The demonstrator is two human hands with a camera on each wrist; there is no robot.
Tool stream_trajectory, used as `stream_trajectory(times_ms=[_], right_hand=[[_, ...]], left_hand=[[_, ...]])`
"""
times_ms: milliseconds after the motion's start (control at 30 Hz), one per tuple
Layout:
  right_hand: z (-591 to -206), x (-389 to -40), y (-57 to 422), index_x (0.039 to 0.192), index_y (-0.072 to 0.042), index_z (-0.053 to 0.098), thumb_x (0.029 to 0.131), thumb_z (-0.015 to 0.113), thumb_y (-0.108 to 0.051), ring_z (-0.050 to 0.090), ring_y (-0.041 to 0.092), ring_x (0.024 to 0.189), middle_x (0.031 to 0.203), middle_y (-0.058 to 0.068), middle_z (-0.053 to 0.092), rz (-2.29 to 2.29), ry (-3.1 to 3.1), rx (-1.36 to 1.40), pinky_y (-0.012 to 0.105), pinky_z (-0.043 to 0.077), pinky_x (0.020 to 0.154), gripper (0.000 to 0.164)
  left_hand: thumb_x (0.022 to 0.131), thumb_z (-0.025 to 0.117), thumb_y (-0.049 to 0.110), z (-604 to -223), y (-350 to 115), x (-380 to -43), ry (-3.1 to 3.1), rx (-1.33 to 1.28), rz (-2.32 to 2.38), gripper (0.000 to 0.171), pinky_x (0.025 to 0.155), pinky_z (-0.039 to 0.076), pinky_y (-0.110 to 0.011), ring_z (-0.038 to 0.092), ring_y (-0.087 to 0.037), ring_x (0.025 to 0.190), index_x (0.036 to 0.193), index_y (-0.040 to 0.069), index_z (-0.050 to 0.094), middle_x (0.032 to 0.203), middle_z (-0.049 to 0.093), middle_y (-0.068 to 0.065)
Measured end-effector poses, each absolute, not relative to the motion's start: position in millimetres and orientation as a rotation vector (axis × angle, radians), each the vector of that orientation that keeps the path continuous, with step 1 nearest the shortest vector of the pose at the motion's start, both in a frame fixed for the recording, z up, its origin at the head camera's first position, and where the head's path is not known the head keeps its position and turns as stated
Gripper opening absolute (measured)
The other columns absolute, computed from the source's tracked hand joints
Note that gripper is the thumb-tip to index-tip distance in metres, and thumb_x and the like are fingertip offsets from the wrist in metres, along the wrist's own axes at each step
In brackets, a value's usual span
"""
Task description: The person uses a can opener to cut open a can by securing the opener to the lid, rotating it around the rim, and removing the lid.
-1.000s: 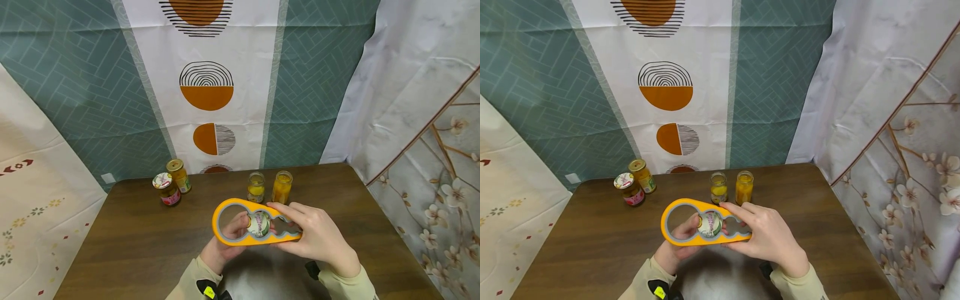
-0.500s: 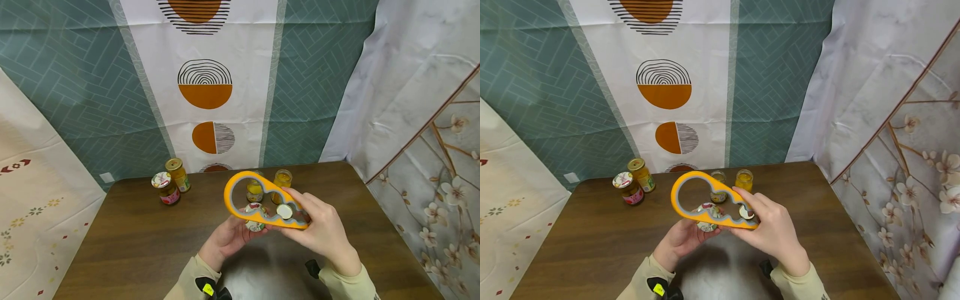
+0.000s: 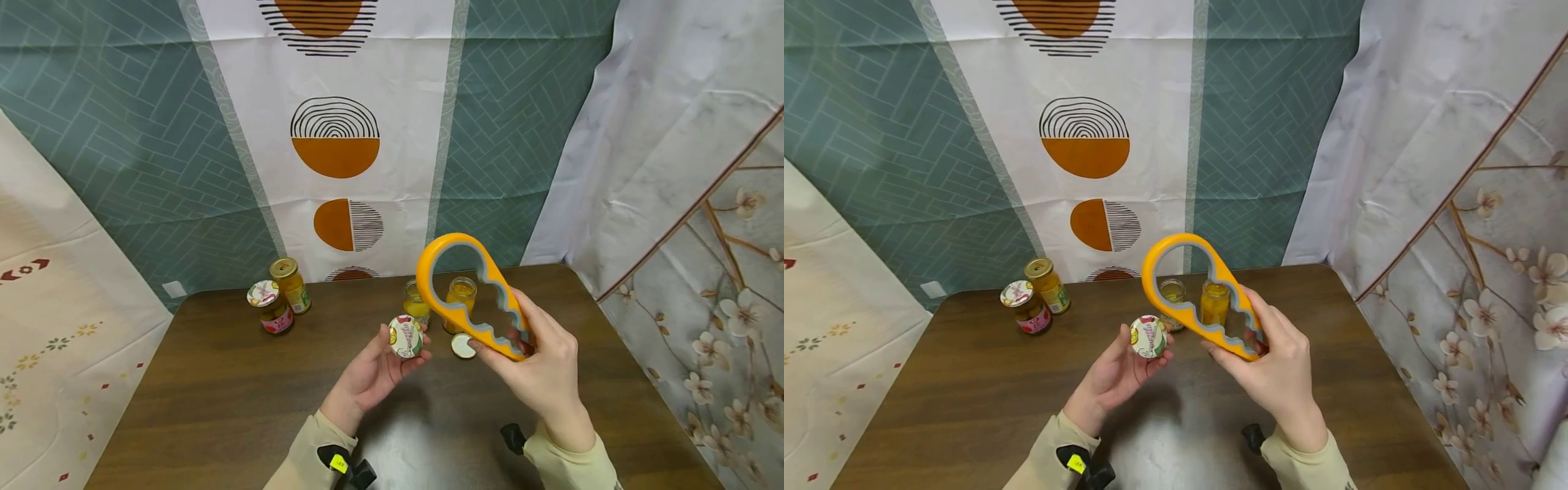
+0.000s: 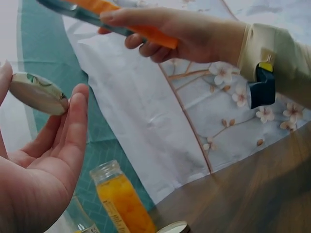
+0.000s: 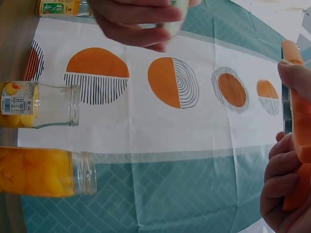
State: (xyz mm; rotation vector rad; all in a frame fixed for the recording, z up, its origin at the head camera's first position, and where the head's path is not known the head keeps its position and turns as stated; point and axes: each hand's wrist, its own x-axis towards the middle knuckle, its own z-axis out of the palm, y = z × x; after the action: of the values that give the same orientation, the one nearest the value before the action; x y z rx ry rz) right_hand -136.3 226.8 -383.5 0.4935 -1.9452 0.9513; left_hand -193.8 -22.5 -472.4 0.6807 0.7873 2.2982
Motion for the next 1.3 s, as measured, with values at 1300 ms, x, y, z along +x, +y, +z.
stream_trajectory(times_ms=[1300], right_hand=[[-360,-126,215,0.121,0.003,0.066,0.048,0.094,-0.004,0.046,0.01,0.061,0.079,0.005,0.06,0.973,-1.927,0.484,0.017,0.04,0.053,0.078]], left_hand=[[0.099,0.057,0.011,-487,-24,-212,1.306,0.298,2.294,0.057,0.087,0.05,-0.027,0.058,-0.022,0.1,0.146,-0.01,0.032,0.117,0.053,-0.007]])
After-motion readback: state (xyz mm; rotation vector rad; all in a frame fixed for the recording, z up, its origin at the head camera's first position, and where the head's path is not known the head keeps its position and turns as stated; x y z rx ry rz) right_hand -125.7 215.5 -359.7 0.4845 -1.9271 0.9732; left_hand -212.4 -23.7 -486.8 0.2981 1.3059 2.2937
